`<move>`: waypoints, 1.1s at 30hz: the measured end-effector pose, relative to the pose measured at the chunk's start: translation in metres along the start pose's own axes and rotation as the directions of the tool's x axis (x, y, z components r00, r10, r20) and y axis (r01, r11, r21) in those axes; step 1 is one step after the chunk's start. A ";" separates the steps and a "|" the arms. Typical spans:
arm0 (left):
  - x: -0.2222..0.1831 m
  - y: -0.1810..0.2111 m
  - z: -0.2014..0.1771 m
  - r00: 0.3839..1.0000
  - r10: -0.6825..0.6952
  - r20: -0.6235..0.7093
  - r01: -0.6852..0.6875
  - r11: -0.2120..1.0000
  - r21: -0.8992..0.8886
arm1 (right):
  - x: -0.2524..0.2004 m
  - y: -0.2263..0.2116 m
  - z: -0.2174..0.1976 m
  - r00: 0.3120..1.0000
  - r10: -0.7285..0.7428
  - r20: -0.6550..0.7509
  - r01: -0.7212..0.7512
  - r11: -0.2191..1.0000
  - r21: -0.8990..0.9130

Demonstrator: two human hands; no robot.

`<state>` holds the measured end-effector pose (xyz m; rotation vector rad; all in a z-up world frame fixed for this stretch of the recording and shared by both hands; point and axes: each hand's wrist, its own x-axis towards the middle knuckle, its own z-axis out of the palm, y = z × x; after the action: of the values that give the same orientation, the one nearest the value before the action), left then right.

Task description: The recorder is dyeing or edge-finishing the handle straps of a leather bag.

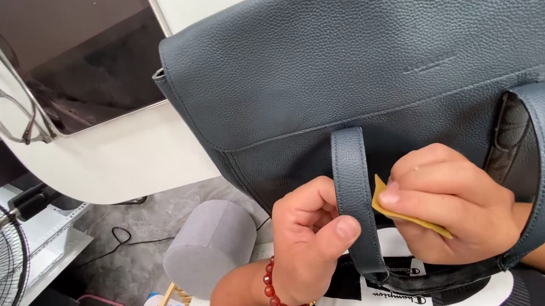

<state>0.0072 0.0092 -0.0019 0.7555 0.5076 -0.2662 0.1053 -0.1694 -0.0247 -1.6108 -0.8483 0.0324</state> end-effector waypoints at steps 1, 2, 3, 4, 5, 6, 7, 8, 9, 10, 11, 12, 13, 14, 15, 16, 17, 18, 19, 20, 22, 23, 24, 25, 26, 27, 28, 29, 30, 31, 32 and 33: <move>-0.001 0.001 0.000 1.000 0.026 -0.001 -0.026 0.995 0.100 | 0.001 0.000 0.000 1.000 -0.022 -0.001 0.022 1.000 0.004; -0.001 0.003 0.001 0.999 0.052 0.000 -0.051 0.979 0.199 | 0.002 0.001 0.000 0.999 -0.045 -0.002 0.045 0.999 0.008; -0.002 -0.002 -0.001 0.999 0.050 0.002 -0.049 0.979 0.200 | 0.000 0.002 0.001 0.999 -0.043 -0.004 0.043 0.999 0.006; -0.002 -0.006 -0.002 0.993 0.121 0.003 -0.117 0.958 0.262 | -0.001 0.003 0.002 0.997 -0.081 0.006 0.081 0.997 -0.015; -0.002 -0.010 -0.004 0.982 0.190 0.005 -0.182 0.928 0.325 | -0.002 0.004 0.003 0.993 -0.117 0.016 0.117 0.993 -0.034; -0.002 -0.009 -0.001 0.982 0.187 0.006 -0.178 0.928 0.328 | -0.005 0.000 0.013 0.993 -0.115 0.012 0.115 0.993 -0.033; 0.000 -0.009 0.002 0.971 0.239 -0.011 -0.223 0.918 0.329 | -0.007 -0.002 0.023 0.980 -0.167 -0.104 0.165 0.986 -0.026; 0.002 -0.009 0.005 0.956 0.291 -0.027 -0.266 0.906 0.330 | -0.009 -0.005 0.032 0.952 -0.214 -0.218 0.214 0.976 -0.024; 0.002 -0.011 0.006 0.957 0.289 -0.026 -0.265 0.906 0.330 | -0.002 -0.002 0.020 0.952 -0.213 -0.219 0.213 0.977 -0.025; 0.002 -0.014 0.006 0.957 0.288 -0.038 -0.261 0.911 0.320 | 0.006 0.001 0.009 0.980 -0.191 -0.064 0.188 0.981 -0.043; 0.001 -0.016 0.007 0.957 0.285 -0.050 -0.257 0.915 0.311 | 0.013 0.003 -0.003 0.983 -0.158 0.090 0.164 0.985 -0.062; -0.002 -0.018 0.007 0.958 0.282 -0.050 -0.253 0.916 0.312 | 0.006 0.004 0.002 0.984 -0.155 0.088 0.161 0.985 -0.062; -0.002 -0.021 0.006 0.957 0.284 -0.053 -0.261 0.929 0.263 | 0.000 0.006 0.007 0.967 -0.253 0.019 0.253 0.967 -0.014; -0.003 -0.023 0.004 0.957 0.285 -0.056 -0.267 0.940 0.213 | -0.006 0.009 0.011 0.937 -0.345 -0.054 0.347 0.937 0.027; -0.003 -0.022 0.005 0.958 0.280 -0.057 -0.263 0.941 0.214 | -0.002 0.007 0.016 0.938 -0.341 -0.056 0.343 0.939 0.027; -0.002 -0.022 0.004 0.968 0.237 -0.078 -0.223 0.963 0.153 | 0.001 0.006 0.021 0.943 -0.309 -0.122 0.311 0.950 0.001; -0.003 -0.022 0.005 0.976 0.193 -0.100 -0.185 0.979 0.088 | 0.004 0.005 0.025 0.943 -0.276 -0.186 0.277 0.961 -0.020; -0.002 -0.020 0.007 0.976 0.189 -0.104 -0.181 0.980 0.087 | 0.007 0.004 0.022 0.945 -0.271 -0.185 0.272 0.962 -0.018; -0.001 -0.017 0.010 0.979 0.185 -0.086 -0.180 0.981 0.067 | 0.010 0.002 0.020 0.956 -0.247 -0.155 0.247 0.969 -0.023; 0.000 -0.016 0.012 0.981 0.181 -0.069 -0.178 0.983 0.046 | 0.012 0.000 0.017 0.967 -0.223 -0.125 0.221 0.975 -0.029; 0.000 -0.011 0.012 0.980 0.173 -0.095 -0.166 0.983 0.076 | 0.007 0.002 0.012 0.975 -0.213 -0.069 0.215 0.976 0.032; 0.000 -0.013 0.012 0.975 0.195 -0.102 -0.184 0.977 0.111 | 0.004 0.004 0.008 0.971 -0.239 -0.014 0.239 0.967 0.090; -0.001 -0.012 0.015 0.976 0.181 -0.121 -0.171 0.981 0.088 | 0.004 0.001 0.005 0.976 -0.217 0.008 0.215 0.972 0.098; 0.003 -0.010 0.016 0.974 0.197 -0.111 -0.189 0.979 0.080 | 0.008 0.000 0.001 0.976 -0.212 0.059 0.209 0.977 0.052; 0.007 -0.005 0.020 0.972 0.214 -0.101 -0.207 0.976 0.072 | 0.014 -0.003 -0.004 0.973 -0.204 0.109 0.205 0.979 0.006; 0.009 -0.007 0.021 0.969 0.231 -0.087 -0.225 0.972 0.066 | 0.016 -0.006 -0.003 0.968 -0.222 0.116 0.224 0.975 -0.005; 0.011 -0.008 0.023 0.963 0.259 -0.076 -0.254 0.965 0.071 | 0.020 -0.009 -0.002 0.980 -0.180 0.080 0.183 0.982 -0.038; 0.011 -0.008 0.025 0.957 0.282 -0.070 -0.276 0.958 0.082 | 0.021 -0.013 0.000 0.990 -0.133 0.038 0.136 0.989 -0.061; 0.013 -0.007 0.025 0.954 0.293 -0.063 -0.288 0.954 0.081 | 0.021 -0.013 0.001 0.988 -0.146 0.040 0.149 0.987 -0.066; 0.013 -0.007 0.025 0.956 0.288 -0.056 -0.285 0.957 0.062 | 0.019 -0.013 0.003 0.991 -0.133 0.006 0.133 0.989 -0.057; 0.013 -0.008 0.024 0.958 0.283 -0.050 -0.281 0.959 0.043 | 0.017 -0.013 0.006 0.992 -0.120 -0.028 0.118 0.992 -0.047; 0.012 -0.010 0.023 0.957 0.284 -0.053 -0.282 0.958 0.046 | 0.011 -0.012 0.007 0.992 -0.120 -0.028 0.119 0.992 -0.043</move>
<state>0.0210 -0.0146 0.0001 0.8645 0.4446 0.0139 0.1038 -0.1578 -0.0116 -1.5920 -0.9254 -0.0952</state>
